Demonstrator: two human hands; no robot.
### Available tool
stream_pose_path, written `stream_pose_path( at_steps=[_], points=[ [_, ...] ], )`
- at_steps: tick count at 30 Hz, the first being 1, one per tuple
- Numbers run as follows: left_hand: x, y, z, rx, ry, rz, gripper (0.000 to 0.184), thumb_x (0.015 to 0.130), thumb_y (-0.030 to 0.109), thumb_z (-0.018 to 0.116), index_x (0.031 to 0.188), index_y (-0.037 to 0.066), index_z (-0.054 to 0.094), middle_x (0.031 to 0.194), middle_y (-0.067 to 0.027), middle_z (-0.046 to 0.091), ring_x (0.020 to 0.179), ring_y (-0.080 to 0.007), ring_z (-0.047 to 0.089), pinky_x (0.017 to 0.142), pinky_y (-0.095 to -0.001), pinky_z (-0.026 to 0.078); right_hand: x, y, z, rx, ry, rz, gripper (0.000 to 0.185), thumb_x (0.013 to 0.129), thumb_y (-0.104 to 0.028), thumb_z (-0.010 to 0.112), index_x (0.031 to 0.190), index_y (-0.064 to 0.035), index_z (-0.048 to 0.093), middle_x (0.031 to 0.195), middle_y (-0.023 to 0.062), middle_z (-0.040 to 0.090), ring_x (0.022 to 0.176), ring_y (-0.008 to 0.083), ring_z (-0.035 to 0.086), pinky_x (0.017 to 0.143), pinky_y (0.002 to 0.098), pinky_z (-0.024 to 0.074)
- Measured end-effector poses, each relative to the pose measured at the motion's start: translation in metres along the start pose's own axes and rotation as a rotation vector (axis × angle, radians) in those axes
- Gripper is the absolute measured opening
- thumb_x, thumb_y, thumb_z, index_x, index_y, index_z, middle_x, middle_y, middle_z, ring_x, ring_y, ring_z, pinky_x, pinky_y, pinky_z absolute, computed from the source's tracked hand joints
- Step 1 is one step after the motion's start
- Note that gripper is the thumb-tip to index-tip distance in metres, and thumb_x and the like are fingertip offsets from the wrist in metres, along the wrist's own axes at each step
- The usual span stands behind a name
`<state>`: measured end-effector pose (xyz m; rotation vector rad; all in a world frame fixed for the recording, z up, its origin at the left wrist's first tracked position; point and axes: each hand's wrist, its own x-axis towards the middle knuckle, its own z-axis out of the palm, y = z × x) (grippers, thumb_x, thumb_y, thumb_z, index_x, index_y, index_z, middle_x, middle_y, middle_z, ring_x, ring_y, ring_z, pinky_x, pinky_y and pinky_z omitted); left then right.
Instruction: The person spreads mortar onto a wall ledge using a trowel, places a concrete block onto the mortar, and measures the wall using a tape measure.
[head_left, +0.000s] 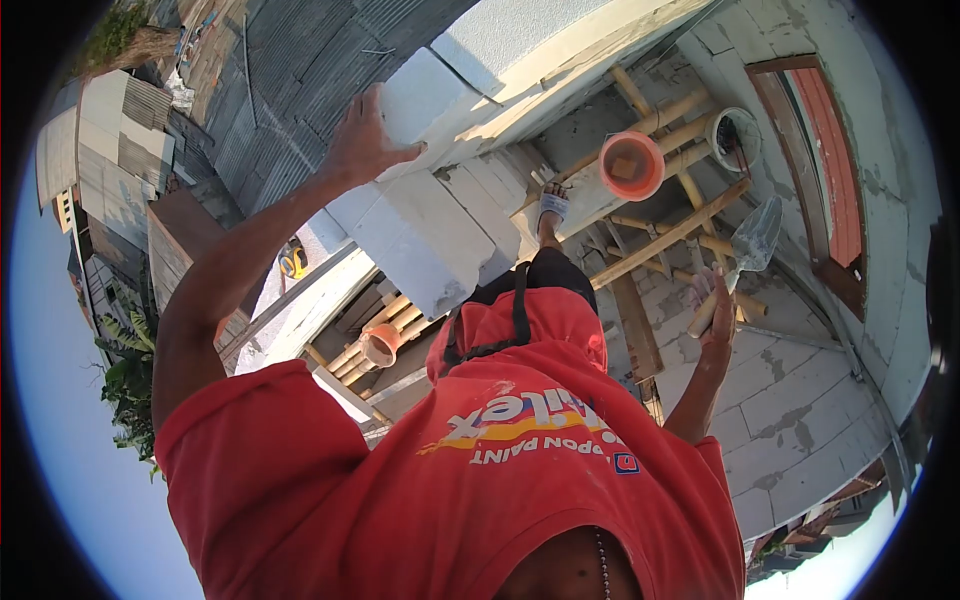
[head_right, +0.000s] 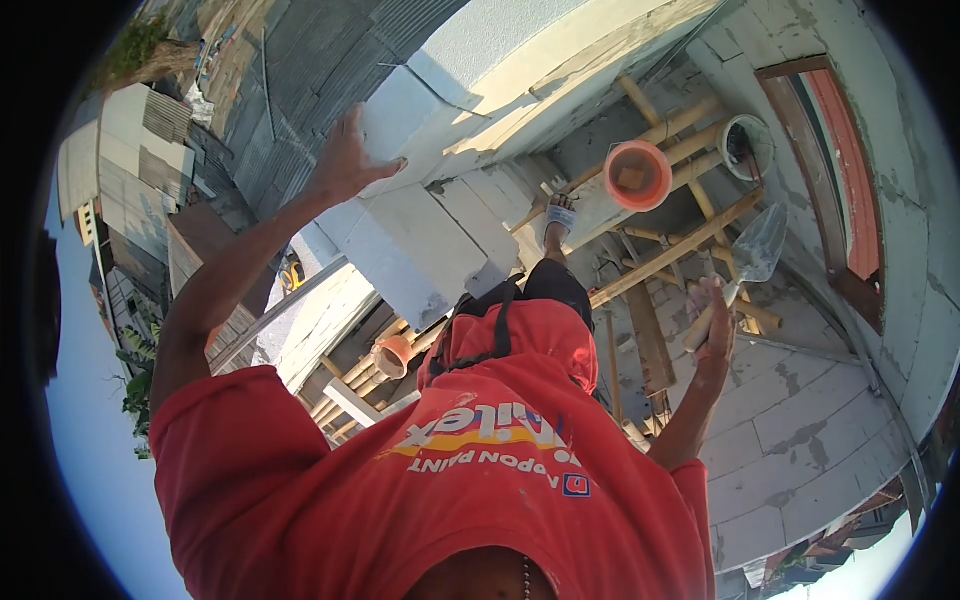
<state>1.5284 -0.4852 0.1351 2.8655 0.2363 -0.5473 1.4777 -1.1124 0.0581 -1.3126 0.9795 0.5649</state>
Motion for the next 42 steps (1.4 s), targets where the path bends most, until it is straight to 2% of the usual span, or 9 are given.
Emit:
stream_pose_path(
  at_steps=[8, 20, 23, 28, 31, 34, 36, 38, 42],
  points=[
    [-0.008, 0.007, 0.011, -0.009, 0.019, -0.035, 0.117, 0.072, 0.052, 0.084, 0.149, -0.006, 0.019, 0.137, -0.0295, 0.040, 0.129, -0.0452, 0.045, 0.107, -0.0548, 0.041, 0.010, -0.019, 0.027, -0.033, -0.025, 0.005, 0.076, 0.089, -0.042, 0.076, 0.150, -0.0121, 0.043, 0.146, 0.0093, 0.049, 0.132, 0.0245, 0.052, 0.109, 0.0394, 0.0403],
    [-0.005, 0.006, 0.001, -0.005, -0.052, 0.011, 0.119, 0.072, 0.052, 0.085, 0.150, -0.008, 0.019, 0.140, -0.0314, 0.038, 0.133, -0.0460, 0.043, 0.111, -0.0520, 0.040, 0.031, -0.026, 0.043, -0.034, -0.113, -0.055, 0.066, 0.091, -0.037, 0.074, 0.144, -0.0065, 0.048, 0.134, 0.0099, 0.059, 0.123, 0.0260, 0.059, 0.101, 0.0394, 0.0455],
    [-0.003, 0.006, -0.010, -0.025, -0.151, 0.005, 0.124, 0.072, 0.057, 0.084, 0.152, -0.009, 0.015, 0.147, -0.0338, 0.034, 0.139, -0.0469, 0.037, 0.115, -0.0523, 0.037, 0.025, -0.032, 0.057, -0.067, -0.116, -0.067, 0.061, 0.090, -0.038, 0.075, 0.137, -0.0063, 0.053, 0.121, 0.0069, 0.063, 0.104, 0.0198, 0.064, 0.088, 0.0356, 0.0514],
    [0.007, -0.020, -0.015, -0.094, -0.313, 0.039, 0.131, 0.075, 0.064, 0.080, 0.155, -0.011, 0.007, 0.157, -0.0359, 0.020, 0.145, -0.0464, 0.029, 0.118, -0.0506, 0.032, -0.001, -0.060, 0.109, -0.391, -0.146, -0.291, 0.053, 0.089, -0.039, 0.077, 0.125, -0.0029, 0.062, 0.094, 0.0030, 0.061, 0.071, 0.0099, 0.056, 0.066, 0.0272, 0.0510],
    [0.006, -0.024, -0.013, -0.125, -0.236, 0.100, 0.128, 0.075, 0.054, 0.081, 0.158, -0.005, 0.003, 0.153, -0.0359, 0.031, 0.139, -0.0466, 0.041, 0.118, -0.0549, 0.031, -0.006, -0.075, 0.134, -0.687, -0.170, -0.530, 0.053, 0.087, -0.040, 0.078, 0.122, -0.0019, 0.065, 0.078, 0.0008, 0.059, 0.064, 0.0090, 0.052, 0.059, 0.0281, 0.0449],
    [0.030, -0.015, -0.066, -0.225, -0.675, -0.020, 0.113, 0.076, 0.045, 0.079, 0.158, -0.002, 0.017, 0.148, -0.0322, 0.044, 0.136, -0.0407, 0.048, 0.116, -0.0546, 0.034, -0.016, -0.087, 0.164, -0.799, -0.257, -0.651, 0.052, 0.088, -0.041, 0.077, 0.122, -0.0038, 0.066, 0.075, 0.0011, 0.058, 0.065, 0.0090, 0.053, 0.059, 0.0272, 0.0451],
    [0.054, -0.008, -0.078, 0.063, -0.727, -0.053, 0.084, 0.080, 0.034, 0.071, 0.150, 0.001, 0.040, 0.136, -0.0220, 0.061, 0.126, -0.0356, 0.058, 0.106, -0.0449, 0.044, -0.018, -0.091, 0.186, -0.829, -0.298, -0.643, 0.050, 0.088, -0.041, 0.076, 0.118, -0.0026, 0.067, 0.079, 0.0043, 0.063, 0.071, 0.0117, 0.057, 0.066, 0.0303, 0.0490],
    [0.063, 0.016, -0.087, 0.376, -0.593, -0.121, 0.067, 0.081, 0.032, 0.068, 0.138, -0.002, 0.055, 0.133, -0.0210, 0.063, 0.122, -0.0364, 0.060, 0.101, -0.0468, 0.048, -0.013, -0.086, 0.212, -0.767, -0.356, -0.766, 0.049, 0.088, -0.041, 0.076, 0.116, -0.0014, 0.067, 0.082, 0.0070, 0.066, 0.074, 0.0143, 0.060, 0.069, 0.0326, 0.0504],
    [0.089, 0.030, -0.073, 0.040, -0.342, -0.270, 0.054, 0.087, 0.026, 0.059, 0.133, -0.003, 0.058, 0.126, -0.0238, 0.066, 0.116, -0.0377, 0.064, 0.099, -0.0490, 0.050, -0.059, -0.109, 0.282, -0.849, -0.408, -0.889, 0.049, 0.088, -0.040, 0.077, 0.113, 0.0002, 0.066, 0.086, 0.0118, 0.068, 0.077, 0.0187, 0.061, 0.074, 0.0348, 0.0504]
  ],
)
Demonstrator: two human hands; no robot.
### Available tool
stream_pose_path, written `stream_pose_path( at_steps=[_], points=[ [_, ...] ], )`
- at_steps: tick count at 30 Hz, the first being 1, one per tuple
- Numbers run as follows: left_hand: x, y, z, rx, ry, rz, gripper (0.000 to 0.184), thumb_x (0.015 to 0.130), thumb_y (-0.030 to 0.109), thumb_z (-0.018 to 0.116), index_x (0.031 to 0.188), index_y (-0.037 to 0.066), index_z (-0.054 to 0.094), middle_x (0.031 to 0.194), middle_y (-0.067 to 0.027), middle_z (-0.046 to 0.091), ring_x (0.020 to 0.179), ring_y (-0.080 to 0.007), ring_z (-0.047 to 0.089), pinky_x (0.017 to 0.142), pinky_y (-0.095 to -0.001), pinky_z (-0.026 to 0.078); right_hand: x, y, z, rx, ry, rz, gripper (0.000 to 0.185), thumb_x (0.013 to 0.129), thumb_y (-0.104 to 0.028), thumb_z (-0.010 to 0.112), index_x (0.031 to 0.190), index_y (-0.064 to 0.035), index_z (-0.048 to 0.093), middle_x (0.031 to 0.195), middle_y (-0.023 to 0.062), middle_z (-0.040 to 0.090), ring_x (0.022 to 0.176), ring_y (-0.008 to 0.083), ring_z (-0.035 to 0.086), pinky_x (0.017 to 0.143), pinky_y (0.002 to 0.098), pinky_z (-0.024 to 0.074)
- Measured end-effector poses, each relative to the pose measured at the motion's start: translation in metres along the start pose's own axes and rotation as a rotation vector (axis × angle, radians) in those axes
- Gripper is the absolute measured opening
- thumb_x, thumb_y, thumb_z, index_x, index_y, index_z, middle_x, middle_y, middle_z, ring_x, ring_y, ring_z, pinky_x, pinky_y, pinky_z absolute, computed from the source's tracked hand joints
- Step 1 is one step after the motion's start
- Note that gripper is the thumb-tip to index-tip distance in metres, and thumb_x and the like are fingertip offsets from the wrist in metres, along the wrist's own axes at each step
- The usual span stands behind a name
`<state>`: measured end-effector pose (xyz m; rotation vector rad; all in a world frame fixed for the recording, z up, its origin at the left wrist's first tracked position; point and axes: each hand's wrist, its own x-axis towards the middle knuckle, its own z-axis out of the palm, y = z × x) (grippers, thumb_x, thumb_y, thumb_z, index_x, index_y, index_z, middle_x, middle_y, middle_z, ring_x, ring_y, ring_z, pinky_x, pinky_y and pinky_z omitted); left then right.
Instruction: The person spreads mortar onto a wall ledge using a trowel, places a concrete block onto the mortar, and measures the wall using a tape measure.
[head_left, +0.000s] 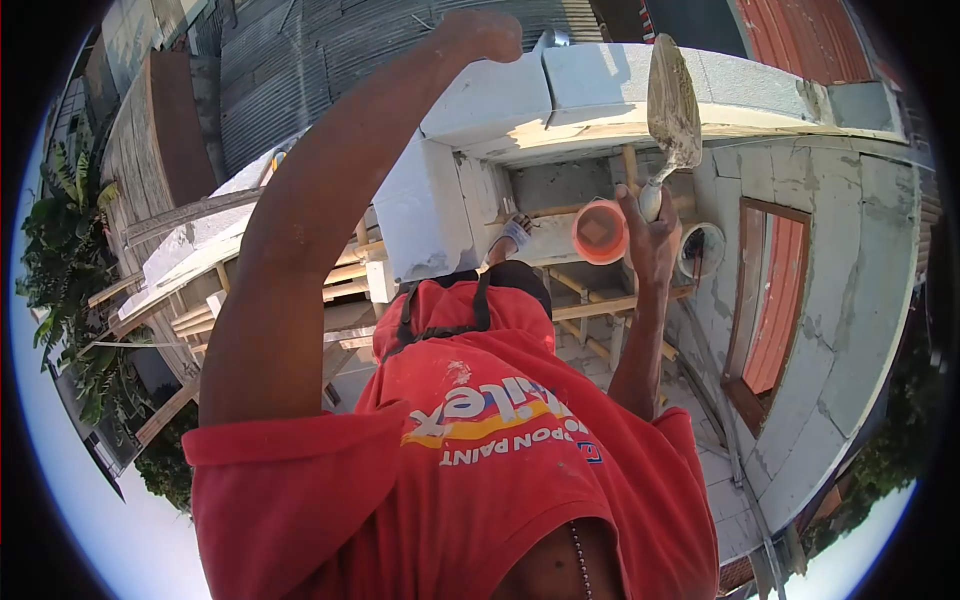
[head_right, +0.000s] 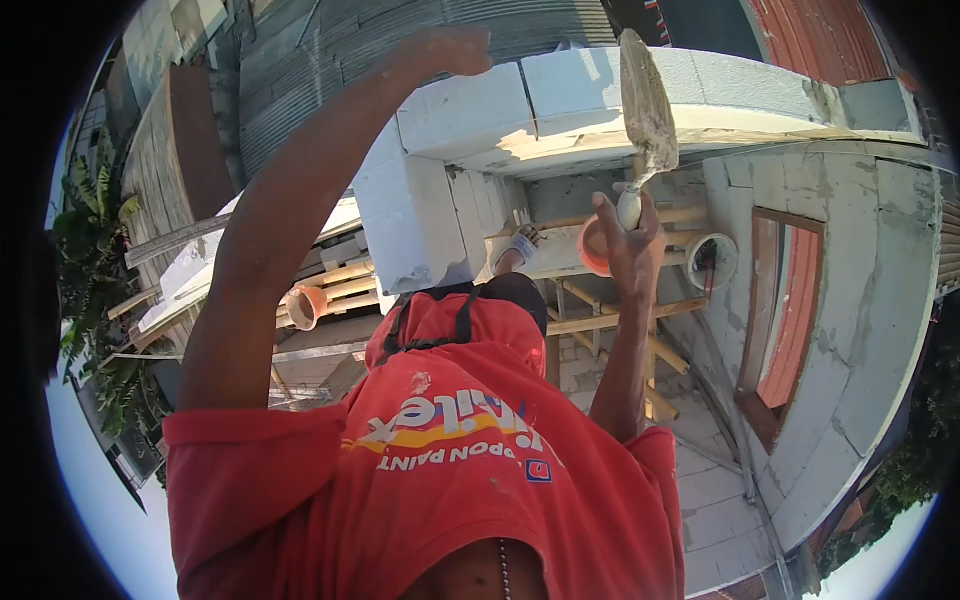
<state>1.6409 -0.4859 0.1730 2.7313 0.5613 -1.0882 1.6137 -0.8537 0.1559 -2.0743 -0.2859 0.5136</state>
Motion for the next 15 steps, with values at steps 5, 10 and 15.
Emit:
stream_pose_path(
  at_steps=[5, 10, 15],
  points=[
    [-0.094, 0.066, 0.065, -0.161, 1.032, -0.010, 0.051, 0.100, 0.032, 0.053, 0.137, -0.003, 0.051, 0.136, -0.0283, 0.054, 0.134, -0.0380, 0.049, 0.109, -0.0485, 0.043, 0.031, -0.035, 0.018, -0.170, -0.127, -0.108, 0.051, 0.088, -0.039, 0.076, 0.117, 0.0014, 0.064, 0.089, 0.0159, 0.067, 0.076, 0.0229, 0.063, 0.074, 0.0363, 0.0512],
    [-0.226, 0.067, 0.139, -0.663, 0.693, 0.577, 0.042, 0.098, 0.022, 0.061, 0.137, 0.007, 0.056, 0.133, -0.0134, 0.060, 0.128, -0.0334, 0.054, 0.108, -0.0467, 0.045, 0.038, -0.051, 0.039, -0.102, -0.133, -0.324, 0.048, 0.091, -0.038, 0.074, 0.117, 0.0016, 0.063, 0.085, 0.0114, 0.065, 0.071, 0.0195, 0.058, 0.069, 0.0357, 0.0499],
    [-0.287, 0.033, 0.236, -0.811, 0.801, 0.086, 0.045, 0.097, 0.021, 0.063, 0.137, 0.002, 0.053, 0.132, -0.0167, 0.059, 0.122, -0.0350, 0.057, 0.105, -0.0455, 0.046, 0.021, -0.049, 0.051, -0.019, -0.358, -0.263, 0.032, 0.095, -0.031, 0.070, 0.096, -0.0009, 0.060, 0.081, 0.0083, 0.061, 0.068, 0.0140, 0.054, 0.064, 0.0322, 0.0463]
  ],
)
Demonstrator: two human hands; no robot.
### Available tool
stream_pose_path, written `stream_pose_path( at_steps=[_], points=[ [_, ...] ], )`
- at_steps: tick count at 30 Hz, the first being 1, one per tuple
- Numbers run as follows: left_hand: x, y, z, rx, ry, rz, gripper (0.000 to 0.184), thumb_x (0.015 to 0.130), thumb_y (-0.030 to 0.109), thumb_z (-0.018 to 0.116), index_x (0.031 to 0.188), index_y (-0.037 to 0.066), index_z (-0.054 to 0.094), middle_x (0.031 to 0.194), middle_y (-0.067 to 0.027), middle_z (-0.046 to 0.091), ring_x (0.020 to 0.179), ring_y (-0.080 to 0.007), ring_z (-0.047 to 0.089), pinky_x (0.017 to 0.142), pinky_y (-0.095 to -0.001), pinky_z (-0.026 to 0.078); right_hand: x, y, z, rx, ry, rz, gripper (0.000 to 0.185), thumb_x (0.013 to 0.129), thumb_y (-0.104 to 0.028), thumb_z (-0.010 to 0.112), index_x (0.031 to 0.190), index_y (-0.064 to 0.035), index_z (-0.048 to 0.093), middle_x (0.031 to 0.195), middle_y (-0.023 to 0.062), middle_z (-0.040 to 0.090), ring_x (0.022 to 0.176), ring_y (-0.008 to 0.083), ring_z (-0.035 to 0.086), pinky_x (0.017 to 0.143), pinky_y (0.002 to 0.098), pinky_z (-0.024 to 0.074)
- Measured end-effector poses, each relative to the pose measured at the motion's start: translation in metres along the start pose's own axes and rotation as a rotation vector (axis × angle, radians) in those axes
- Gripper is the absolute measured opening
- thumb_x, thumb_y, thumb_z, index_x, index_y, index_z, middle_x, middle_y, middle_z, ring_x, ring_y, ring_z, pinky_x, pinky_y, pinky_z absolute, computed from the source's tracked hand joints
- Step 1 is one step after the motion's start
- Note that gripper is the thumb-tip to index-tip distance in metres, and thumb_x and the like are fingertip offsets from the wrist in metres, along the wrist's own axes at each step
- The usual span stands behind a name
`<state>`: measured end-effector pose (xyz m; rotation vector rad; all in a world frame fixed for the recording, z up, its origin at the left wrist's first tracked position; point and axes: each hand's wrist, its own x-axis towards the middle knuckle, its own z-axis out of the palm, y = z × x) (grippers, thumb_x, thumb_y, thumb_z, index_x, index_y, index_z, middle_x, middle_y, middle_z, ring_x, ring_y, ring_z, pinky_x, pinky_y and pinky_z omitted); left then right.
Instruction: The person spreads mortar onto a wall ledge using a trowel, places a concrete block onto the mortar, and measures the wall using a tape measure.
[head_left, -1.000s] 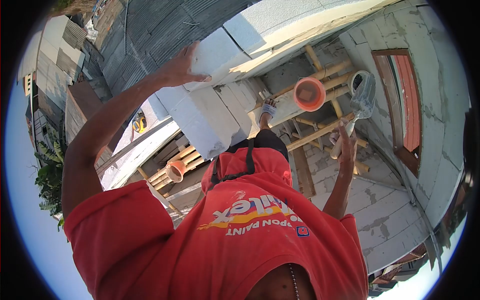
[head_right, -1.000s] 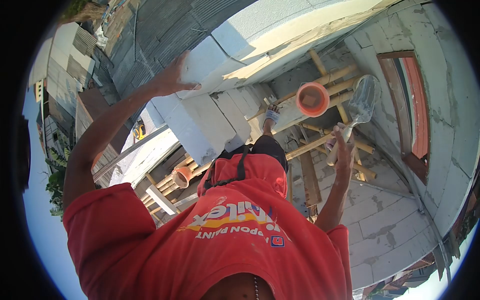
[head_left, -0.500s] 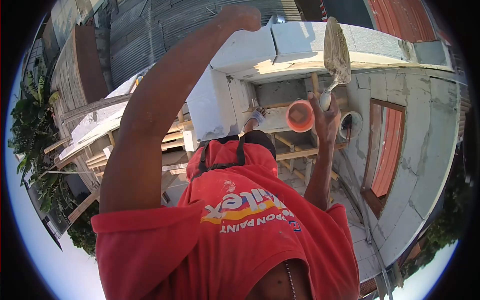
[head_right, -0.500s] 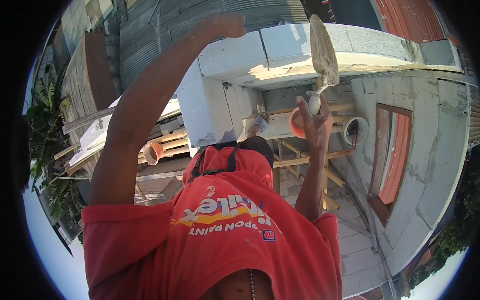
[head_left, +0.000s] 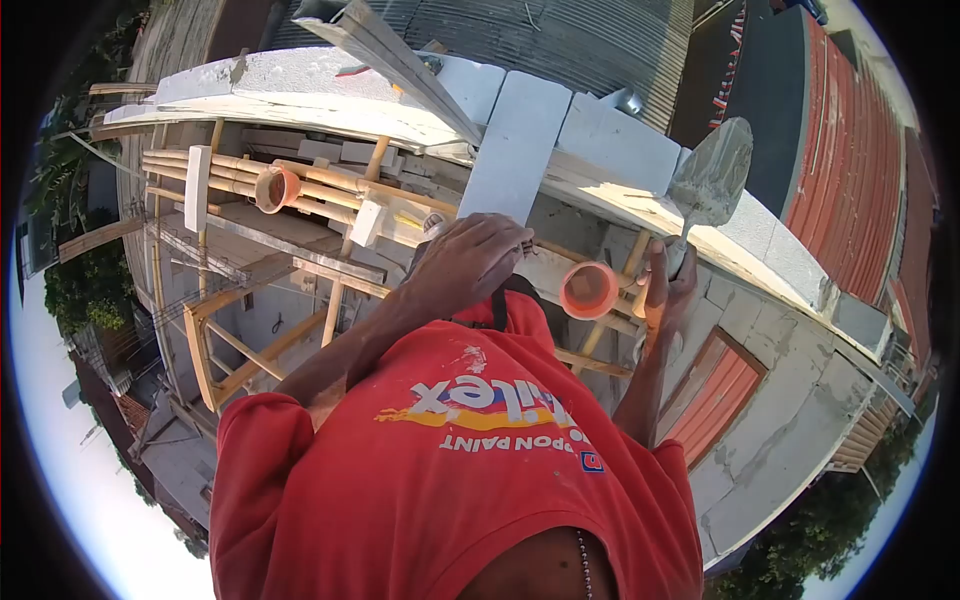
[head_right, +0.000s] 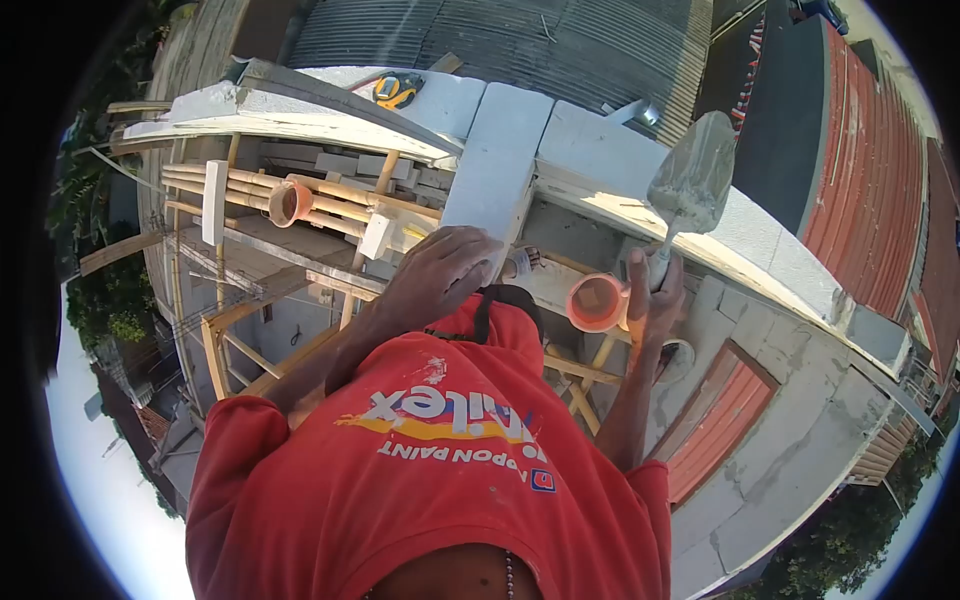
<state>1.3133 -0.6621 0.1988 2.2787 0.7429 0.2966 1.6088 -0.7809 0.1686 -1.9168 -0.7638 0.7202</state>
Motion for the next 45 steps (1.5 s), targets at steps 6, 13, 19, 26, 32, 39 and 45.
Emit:
stream_pose_path(
  at_steps=[6, 13, 19, 26, 32, 39, 45],
  points=[
    [-0.052, -0.030, 0.006, -0.138, -0.060, -0.657, 0.067, 0.100, 0.040, 0.057, 0.146, -0.004, 0.036, 0.136, -0.0304, 0.051, 0.126, -0.0426, 0.053, 0.107, -0.0486, 0.041, -0.042, 0.028, 0.018, -0.225, -0.397, -0.357, 0.031, 0.089, -0.023, 0.076, 0.084, -0.0019, 0.055, 0.064, 0.0083, 0.054, 0.051, 0.0170, 0.051, 0.051, 0.0306, 0.0421],
    [-0.057, -0.044, 0.042, -0.260, 0.007, -0.638, 0.060, 0.100, 0.038, 0.055, 0.137, -0.007, 0.044, 0.131, -0.0277, 0.055, 0.124, -0.0411, 0.054, 0.108, -0.0469, 0.040, -0.027, -0.022, 0.070, -0.451, -0.786, -0.629, 0.037, 0.083, -0.026, 0.081, 0.103, 0.0014, 0.066, 0.071, 0.0151, 0.066, 0.058, 0.0335, 0.065, 0.053, 0.0399, 0.0497],
    [-0.061, -0.053, 0.048, -0.251, 0.005, -0.579, 0.045, 0.099, 0.032, 0.057, 0.124, -0.006, 0.053, 0.127, -0.0237, 0.057, 0.119, -0.0399, 0.056, 0.105, -0.0478, 0.042, -0.018, -0.043, 0.116, -0.508, -0.819, -0.728, 0.040, 0.084, -0.029, 0.080, 0.106, 0.0022, 0.066, 0.081, 0.0176, 0.064, 0.072, 0.0379, 0.065, 0.063, 0.0458, 0.0507],
    [-0.071, -0.066, 0.054, -0.307, 0.085, -0.488, 0.062, 0.100, 0.033, 0.057, 0.144, -0.005, 0.039, 0.140, -0.0246, 0.054, 0.127, -0.0393, 0.055, 0.105, -0.0446, 0.045, -0.025, -0.067, 0.160, -0.646, -0.833, -0.629, 0.045, 0.090, -0.033, 0.073, 0.112, 0.0052, 0.063, 0.098, 0.0218, 0.063, 0.094, 0.0391, 0.060, 0.082, 0.0487, 0.0477],
    [-0.081, -0.098, 0.048, -0.399, -0.156, -0.499, 0.075, 0.100, 0.053, 0.049, 0.151, -0.001, 0.035, 0.147, -0.0248, 0.048, 0.135, -0.0404, 0.049, 0.111, -0.0461, 0.041, -0.032, -0.058, 0.189, -0.731, -0.784, -0.567, 0.048, 0.093, -0.037, 0.069, 0.115, 0.0053, 0.060, 0.110, 0.0235, 0.060, 0.102, 0.0414, 0.054, 0.089, 0.0521, 0.0434],
    [-0.125, -0.148, -0.009, -0.495, -0.499, -0.557, 0.096, 0.094, 0.072, 0.046, 0.148, -0.006, 0.038, 0.143, -0.0323, 0.048, 0.135, -0.0445, 0.047, 0.113, -0.0468, 0.038, -0.038, -0.062, 0.189, -0.877, -0.757, -0.592, 0.047, 0.093, -0.036, 0.069, 0.115, 0.0050, 0.059, 0.105, 0.0216, 0.060, 0.099, 0.0406, 0.055, 0.086, 0.0516, 0.0436],
    [-0.152, -0.176, -0.070, -1.094, -0.186, -0.578, 0.090, 0.097, 0.069, 0.047, 0.148, -0.004, 0.038, 0.140, -0.0243, 0.047, 0.127, -0.0368, 0.053, 0.106, -0.0427, 0.044, -0.080, -0.132, 0.304, -0.762, -0.906, -0.361, 0.042, 0.089, -0.023, 0.071, 0.119, 0.0037, 0.058, 0.104, 0.0189, 0.062, 0.100, 0.0421, 0.059, 0.083, 0.0490, 0.0488]
  ],
)
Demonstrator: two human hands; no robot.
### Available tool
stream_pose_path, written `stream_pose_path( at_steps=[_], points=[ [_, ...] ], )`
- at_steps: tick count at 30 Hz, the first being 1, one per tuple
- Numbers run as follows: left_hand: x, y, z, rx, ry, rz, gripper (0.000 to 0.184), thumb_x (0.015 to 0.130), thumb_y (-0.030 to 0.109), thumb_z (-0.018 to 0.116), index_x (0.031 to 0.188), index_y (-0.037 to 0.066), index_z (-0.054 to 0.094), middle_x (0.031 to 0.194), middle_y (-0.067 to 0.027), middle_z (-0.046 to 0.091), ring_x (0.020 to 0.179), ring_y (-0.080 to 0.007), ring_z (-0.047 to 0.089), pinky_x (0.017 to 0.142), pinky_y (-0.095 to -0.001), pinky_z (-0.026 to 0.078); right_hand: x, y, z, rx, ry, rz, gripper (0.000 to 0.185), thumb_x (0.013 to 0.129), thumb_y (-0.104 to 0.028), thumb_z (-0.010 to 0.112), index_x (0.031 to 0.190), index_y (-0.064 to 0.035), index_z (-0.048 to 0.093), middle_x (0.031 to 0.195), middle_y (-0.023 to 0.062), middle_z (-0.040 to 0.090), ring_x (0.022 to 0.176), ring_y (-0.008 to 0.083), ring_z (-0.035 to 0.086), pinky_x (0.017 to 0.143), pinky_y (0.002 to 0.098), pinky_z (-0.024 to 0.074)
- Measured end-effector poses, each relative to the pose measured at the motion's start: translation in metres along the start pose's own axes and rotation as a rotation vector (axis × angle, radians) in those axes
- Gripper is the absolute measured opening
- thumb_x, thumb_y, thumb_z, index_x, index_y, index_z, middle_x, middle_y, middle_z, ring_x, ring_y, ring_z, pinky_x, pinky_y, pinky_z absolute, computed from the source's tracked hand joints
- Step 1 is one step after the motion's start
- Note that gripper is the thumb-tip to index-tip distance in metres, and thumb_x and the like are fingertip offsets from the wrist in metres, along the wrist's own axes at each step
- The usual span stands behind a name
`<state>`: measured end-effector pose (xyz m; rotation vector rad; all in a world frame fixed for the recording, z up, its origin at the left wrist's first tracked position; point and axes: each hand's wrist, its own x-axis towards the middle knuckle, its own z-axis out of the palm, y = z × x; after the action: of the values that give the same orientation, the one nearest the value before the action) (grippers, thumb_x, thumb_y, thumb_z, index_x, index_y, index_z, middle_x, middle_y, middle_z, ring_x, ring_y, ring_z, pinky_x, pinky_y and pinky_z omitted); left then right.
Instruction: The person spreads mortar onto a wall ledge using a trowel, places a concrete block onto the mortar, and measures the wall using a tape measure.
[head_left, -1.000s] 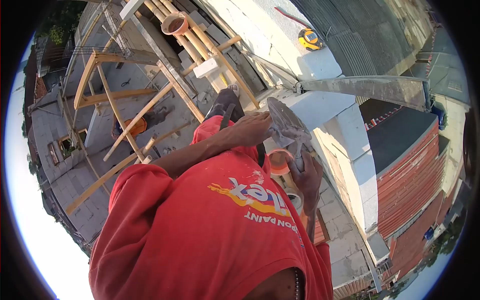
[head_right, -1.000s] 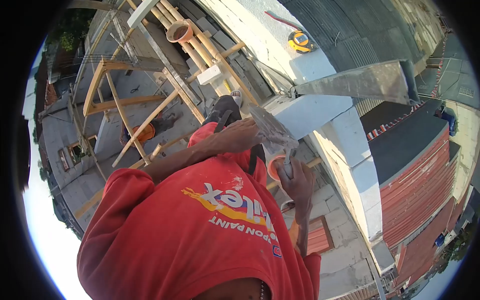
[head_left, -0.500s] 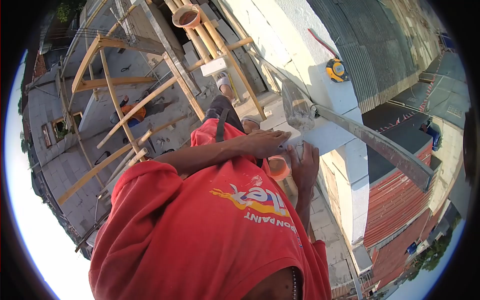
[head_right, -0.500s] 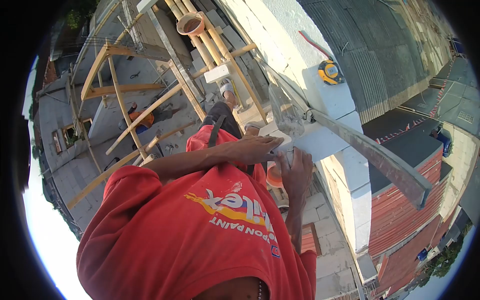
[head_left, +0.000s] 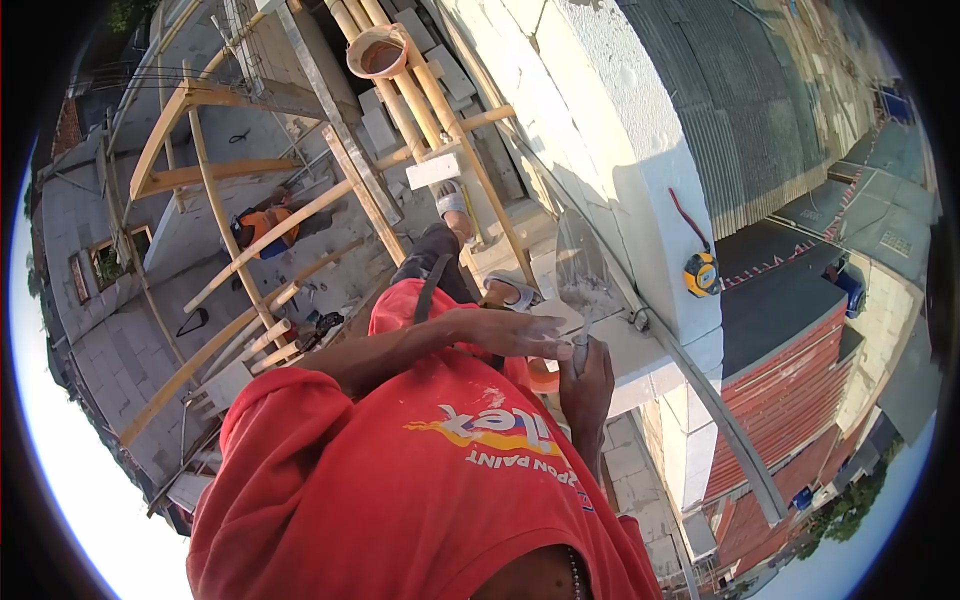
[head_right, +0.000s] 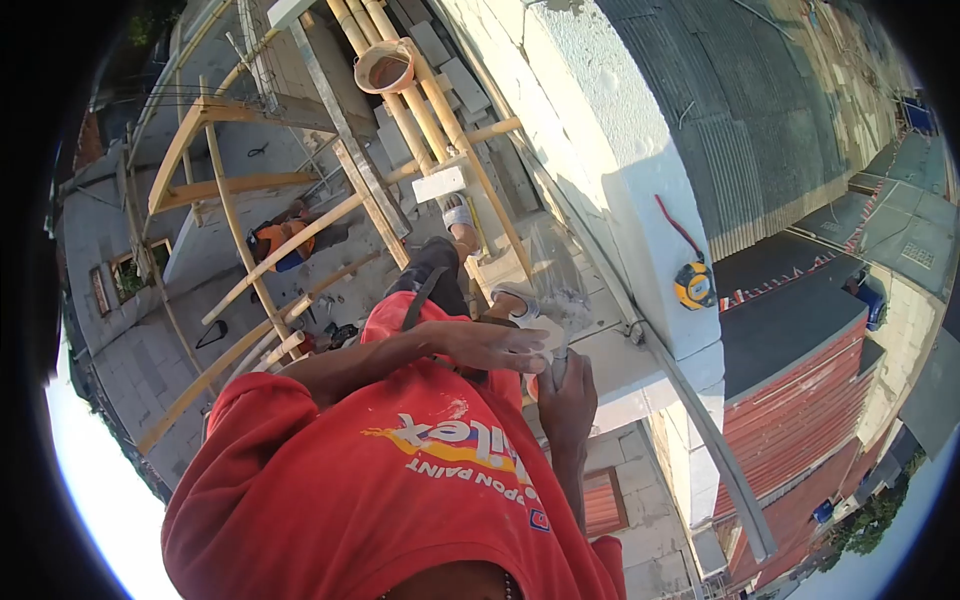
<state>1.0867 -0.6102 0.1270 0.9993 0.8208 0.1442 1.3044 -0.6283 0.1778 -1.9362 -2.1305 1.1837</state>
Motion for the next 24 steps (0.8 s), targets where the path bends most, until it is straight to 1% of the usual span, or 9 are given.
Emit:
stream_pose_path(
  at_steps=[2, 3, 6, 7, 10, 13, 17, 21, 24],
  points=[
    [0.006, -0.013, 0.000, -0.284, 0.307, 0.125, 0.086, 0.096, 0.068, 0.051, 0.146, -0.002, 0.043, 0.117, -0.0166, 0.063, 0.110, -0.0282, 0.062, 0.096, -0.0393, 0.050, 0.043, -0.045, 0.030, 0.125, 0.000, -0.116, 0.040, 0.088, -0.020, 0.070, 0.119, 0.0021, 0.058, 0.110, 0.0198, 0.060, 0.106, 0.0437, 0.058, 0.083, 0.0494, 0.0508],
    [-0.002, -0.009, -0.011, -0.749, 0.391, 0.105, 0.067, 0.101, 0.057, 0.052, 0.136, 0.000, 0.049, 0.109, -0.0114, 0.062, 0.100, -0.0199, 0.063, 0.087, -0.0354, 0.053, 0.064, -0.063, 0.038, 0.072, -0.081, -0.142, 0.041, 0.089, -0.022, 0.070, 0.121, 0.0009, 0.058, 0.116, 0.0203, 0.058, 0.111, 0.0426, 0.056, 0.088, 0.0489, 0.0501],
    [-0.021, -0.041, -0.066, -1.155, 0.610, 0.304, 0.063, 0.102, 0.053, 0.052, 0.140, 0.002, 0.046, 0.123, -0.0168, 0.059, 0.112, -0.0249, 0.063, 0.093, -0.0375, 0.055, 0.128, -0.119, 0.026, -0.192, -0.214, -0.427, 0.049, 0.091, -0.027, 0.072, 0.130, -0.0015, 0.057, 0.130, 0.0185, 0.055, 0.124, 0.0386, 0.051, 0.100, 0.0469, 0.0454],
    [-0.029, -0.047, -0.085, -1.158, 0.751, 0.234, 0.059, 0.102, 0.051, 0.053, 0.135, 0.002, 0.048, 0.117, -0.0156, 0.061, 0.105, -0.0243, 0.065, 0.089, -0.0386, 0.056, 0.146, -0.137, 0.012, -0.301, -0.246, -0.550, 0.052, 0.091, -0.028, 0.073, 0.133, -0.0022, 0.056, 0.134, 0.0174, 0.054, 0.128, 0.0371, 0.049, 0.104, 0.0461, 0.0433],
    [-0.044, -0.110, -0.150, -1.147, 0.974, 0.208, 0.048, 0.100, 0.045, 0.060, 0.121, 0.003, 0.054, 0.095, -0.0108, 0.065, 0.085, -0.0216, 0.068, 0.076, -0.0376, 0.060, 0.225, -0.187, -0.029, -0.220, 0.219, -0.563, 0.047, 0.094, -0.029, 0.069, 0.133, -0.0044, 0.057, 0.133, 0.0160, 0.054, 0.129, 0.0350, 0.047, 0.108, 0.0476, 0.0396],
    [-0.055, -0.154, -0.217, -1.032, 1.176, -0.059, 0.031, 0.097, 0.033, 0.066, 0.100, 0.003, 0.061, 0.073, -0.0031, 0.060, 0.067, -0.0144, 0.064, 0.058, -0.0318, 0.053, 0.304, -0.200, -0.050, -0.233, 0.452, -0.293, 0.052, 0.103, -0.042, 0.055, 0.138, -0.0039, 0.054, 0.139, 0.0200, 0.050, 0.132, 0.0370, 0.044, 0.109, 0.0488, 0.0371],
    [-0.053, -0.205, -0.294, -0.982, 1.268, -0.053, 0.024, 0.091, 0.024, 0.071, 0.091, 0.003, 0.060, 0.070, -0.0037, 0.058, 0.054, -0.0145, 0.058, 0.046, -0.0310, 0.046, 0.365, -0.166, -0.043, -0.399, 0.463, -0.183, 0.063, 0.105, -0.051, 0.042, 0.145, -0.0023, 0.047, 0.146, 0.0258, 0.043, 0.138, 0.0398, 0.039, 0.112, 0.0499, 0.0337],
    [-0.031, -0.282, -0.392, -0.952, 1.328, -0.111, 0.020, 0.090, 0.019, 0.070, 0.082, 0.003, 0.062, 0.066, -0.0058, 0.060, 0.055, -0.0154, 0.059, 0.048, -0.0321, 0.047, 0.371, -0.159, -0.026, -0.427, 0.505, -0.201, 0.070, 0.106, -0.055, 0.033, 0.149, -0.0006, 0.041, 0.148, 0.0266, 0.041, 0.140, 0.0406, 0.037, 0.113, 0.0510, 0.0320],
    [-0.022, -0.331, -0.479, -0.989, 1.339, 0.068, 0.019, 0.090, 0.019, 0.070, 0.084, 0.003, 0.062, 0.069, -0.0057, 0.060, 0.055, -0.0163, 0.059, 0.049, -0.0322, 0.048, 0.372, -0.148, -0.028, -0.349, 0.516, -0.166, 0.075, 0.106, -0.059, 0.023, 0.150, -0.0016, 0.041, 0.147, 0.0241, 0.043, 0.138, 0.0393, 0.040, 0.113, 0.0519, 0.0330]
  ],
)
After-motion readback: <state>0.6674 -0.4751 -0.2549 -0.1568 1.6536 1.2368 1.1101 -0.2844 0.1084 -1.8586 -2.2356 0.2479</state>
